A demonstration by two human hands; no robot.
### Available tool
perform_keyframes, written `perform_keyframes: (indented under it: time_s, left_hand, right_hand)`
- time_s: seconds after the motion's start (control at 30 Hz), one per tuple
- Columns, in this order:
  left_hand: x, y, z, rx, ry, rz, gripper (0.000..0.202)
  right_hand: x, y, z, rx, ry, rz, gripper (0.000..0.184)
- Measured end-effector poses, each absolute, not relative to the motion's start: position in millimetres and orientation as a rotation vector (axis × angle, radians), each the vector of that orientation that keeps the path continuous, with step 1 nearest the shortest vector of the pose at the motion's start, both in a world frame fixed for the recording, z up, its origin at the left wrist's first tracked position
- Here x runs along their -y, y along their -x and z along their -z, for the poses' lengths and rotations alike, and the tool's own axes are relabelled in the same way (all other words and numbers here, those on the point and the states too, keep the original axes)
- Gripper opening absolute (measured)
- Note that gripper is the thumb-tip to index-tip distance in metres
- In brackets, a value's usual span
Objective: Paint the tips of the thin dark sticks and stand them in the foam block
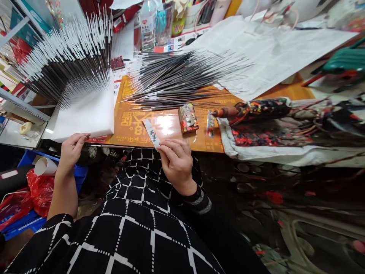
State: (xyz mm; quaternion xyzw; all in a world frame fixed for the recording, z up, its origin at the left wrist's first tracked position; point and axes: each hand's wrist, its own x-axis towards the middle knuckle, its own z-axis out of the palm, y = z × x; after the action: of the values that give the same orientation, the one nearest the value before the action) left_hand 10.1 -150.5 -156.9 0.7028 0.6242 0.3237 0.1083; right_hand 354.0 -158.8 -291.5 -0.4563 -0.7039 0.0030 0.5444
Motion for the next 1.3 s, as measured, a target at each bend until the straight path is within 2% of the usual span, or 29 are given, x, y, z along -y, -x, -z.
perform_keyframes:
  time_s: [0.2,0.37,0.73,0.9,1.1,1.3]
  left_hand:
    - [151.3,-21.3,164.4,-1.541,-1.522,-1.115,0.022]
    - [143.5,-36.9,164.1,-1.347,-1.224,-1.316,0.029]
    - [128.6,-47.2,161.6,-1.278,-1.228,-1.421,0.037]
    - [104.1,-21.8,110.4,-1.346,-1.528,-1.635,0.038]
    - [35.3,33.5,22.1,-1.599,-1.96,-1.917,0.03]
    - [-57.7,68.7,12.5,-1.779,-2.119,-1.804,0.029]
  right_hand:
    - [161.7,-352.2,287.3,1.637,1.098,-0.045,0.012]
    - [162.8,-347.8,285.0,1.63,1.028,-0.056,0.013]
    - [159.4,-344.9,296.0,1.718,1.017,0.023,0.015]
    - [158.7,-343.0,304.0,1.81,1.073,0.204,0.03]
    - [158.1,-342.1,309.6,1.86,1.098,0.349,0.031]
    - [155.7,-345.6,311.5,1.871,1.042,0.351,0.03]
